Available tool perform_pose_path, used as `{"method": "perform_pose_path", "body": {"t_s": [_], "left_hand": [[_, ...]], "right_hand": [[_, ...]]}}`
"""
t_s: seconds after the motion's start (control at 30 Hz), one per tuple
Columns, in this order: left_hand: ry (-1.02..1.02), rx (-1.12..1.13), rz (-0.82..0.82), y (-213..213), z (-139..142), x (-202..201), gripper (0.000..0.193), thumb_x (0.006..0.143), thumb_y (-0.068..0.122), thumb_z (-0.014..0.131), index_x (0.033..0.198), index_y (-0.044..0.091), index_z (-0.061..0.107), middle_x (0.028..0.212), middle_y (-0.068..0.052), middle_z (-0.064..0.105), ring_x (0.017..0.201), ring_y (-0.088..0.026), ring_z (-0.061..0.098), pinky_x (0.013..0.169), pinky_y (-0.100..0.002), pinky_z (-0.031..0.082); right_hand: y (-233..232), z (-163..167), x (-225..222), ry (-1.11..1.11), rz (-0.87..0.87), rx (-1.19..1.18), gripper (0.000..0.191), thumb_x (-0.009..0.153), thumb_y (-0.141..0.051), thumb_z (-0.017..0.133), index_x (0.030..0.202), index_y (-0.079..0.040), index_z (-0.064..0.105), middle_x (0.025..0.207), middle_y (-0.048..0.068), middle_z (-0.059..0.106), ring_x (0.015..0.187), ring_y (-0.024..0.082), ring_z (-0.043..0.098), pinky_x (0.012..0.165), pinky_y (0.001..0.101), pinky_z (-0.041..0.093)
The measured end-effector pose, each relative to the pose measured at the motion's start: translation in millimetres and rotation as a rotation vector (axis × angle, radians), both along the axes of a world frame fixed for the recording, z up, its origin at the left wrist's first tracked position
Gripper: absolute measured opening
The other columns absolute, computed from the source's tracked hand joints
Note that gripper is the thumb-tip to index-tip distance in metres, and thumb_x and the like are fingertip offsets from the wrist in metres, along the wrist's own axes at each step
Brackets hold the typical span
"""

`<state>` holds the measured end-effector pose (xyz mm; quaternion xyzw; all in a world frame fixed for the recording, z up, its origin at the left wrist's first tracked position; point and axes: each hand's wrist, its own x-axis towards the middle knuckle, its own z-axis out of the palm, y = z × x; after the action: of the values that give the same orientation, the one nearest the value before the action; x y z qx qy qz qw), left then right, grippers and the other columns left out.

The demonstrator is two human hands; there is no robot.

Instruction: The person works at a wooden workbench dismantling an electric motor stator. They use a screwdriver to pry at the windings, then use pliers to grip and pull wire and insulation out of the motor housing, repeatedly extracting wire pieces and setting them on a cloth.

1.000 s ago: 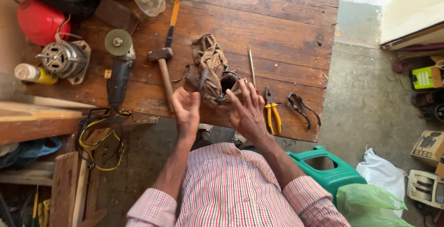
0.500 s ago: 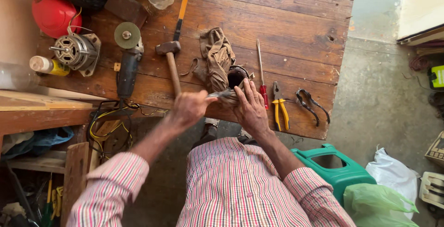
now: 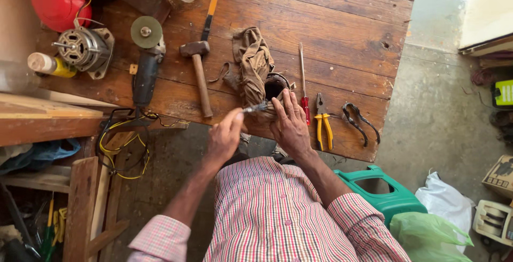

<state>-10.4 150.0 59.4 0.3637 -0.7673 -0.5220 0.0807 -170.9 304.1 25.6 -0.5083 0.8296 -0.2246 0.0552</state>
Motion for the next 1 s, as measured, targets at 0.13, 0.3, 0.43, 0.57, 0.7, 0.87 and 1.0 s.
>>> {"method": "perform_pose_path", "body": {"t_s": [0.13,0.3,0.43,0.57,0.7,0.87,1.0], "left_hand": [[0.086,-0.961,-0.466,-37.8,13.9,20.1,0.056,0.089,0.003,0.049,0.145,0.007,0.055,0.13,-0.018,0.07,0.118,-0.032,0.067,0.095,-0.049,0.056],[0.068,-1.343,-0.758,-61.0,19.5,5.7,0.058,0.086,0.011,0.059,0.143,0.017,0.054,0.124,-0.013,0.071,0.109,-0.026,0.067,0.077,-0.039,0.055],[0.162,-1.259,-0.925,-63.6,22.7,-2.2,0.045,0.1,0.031,0.063,0.128,-0.003,0.069,0.093,-0.01,0.073,0.088,-0.021,0.068,0.076,-0.035,0.057],[0.229,-1.118,-0.754,-48.3,9.2,-7.9,0.037,0.106,0.034,0.062,0.105,-0.001,0.076,0.078,-0.007,0.072,0.067,-0.015,0.064,0.062,-0.029,0.053],[0.233,-0.027,-0.074,-14.8,-12.9,-4.5,0.034,0.104,0.033,0.062,0.099,0.002,0.076,0.075,-0.007,0.071,0.062,-0.017,0.062,0.055,-0.03,0.05],[0.292,1.023,0.77,43.4,-34.4,-26.9,0.031,0.099,0.035,0.065,0.107,0.005,0.066,0.081,-0.008,0.07,0.07,-0.018,0.063,0.057,-0.031,0.052],[0.349,1.104,0.9,60.7,-37.2,-27.0,0.035,0.096,0.037,0.067,0.113,0.008,0.059,0.086,-0.009,0.068,0.076,-0.02,0.065,0.059,-0.032,0.054]], "right_hand": [[0.1,-0.3,1.0,-0.003,-0.005,0.016,0.072,0.087,-0.021,0.07,0.153,-0.009,0.044,0.166,0.023,0.027,0.155,0.039,0.025,0.122,0.0493,0.027],[2.2,-0.8,2.2,-0.033,0.007,0.023,0.073,0.089,-0.024,0.071,0.154,-0.009,0.043,0.167,0.023,0.025,0.155,0.04,0.024,0.121,0.0497,0.027],[2.6,-1.8,2.5,-0.027,0.003,0.033,0.073,0.089,-0.025,0.071,0.155,-0.01,0.042,0.167,0.023,0.024,0.156,0.039,0.023,0.122,0.0497,0.027],[1.8,-3.8,3.7,-0.005,0.0,0.047,0.074,0.089,-0.025,0.072,0.155,-0.01,0.042,0.167,0.023,0.024,0.155,0.039,0.023,0.122,0.0505,0.027],[1.3,-3.8,4.7,-0.02,0.0,0.036,0.073,0.09,-0.026,0.071,0.155,-0.01,0.042,0.167,0.023,0.025,0.156,0.039,0.024,0.122,0.0506,0.027],[-0.3,-1.3,3.4,-0.008,0.0,0.025,0.073,0.089,-0.025,0.07,0.155,-0.009,0.042,0.167,0.024,0.026,0.155,0.04,0.026,0.121,0.0509,0.028],[-0.5,-1.1,2.9,-0.014,-0.011,0.048,0.073,0.089,-0.024,0.071,0.154,-0.01,0.043,0.167,0.022,0.027,0.155,0.039,0.027,0.12,0.0504,0.028]]}}
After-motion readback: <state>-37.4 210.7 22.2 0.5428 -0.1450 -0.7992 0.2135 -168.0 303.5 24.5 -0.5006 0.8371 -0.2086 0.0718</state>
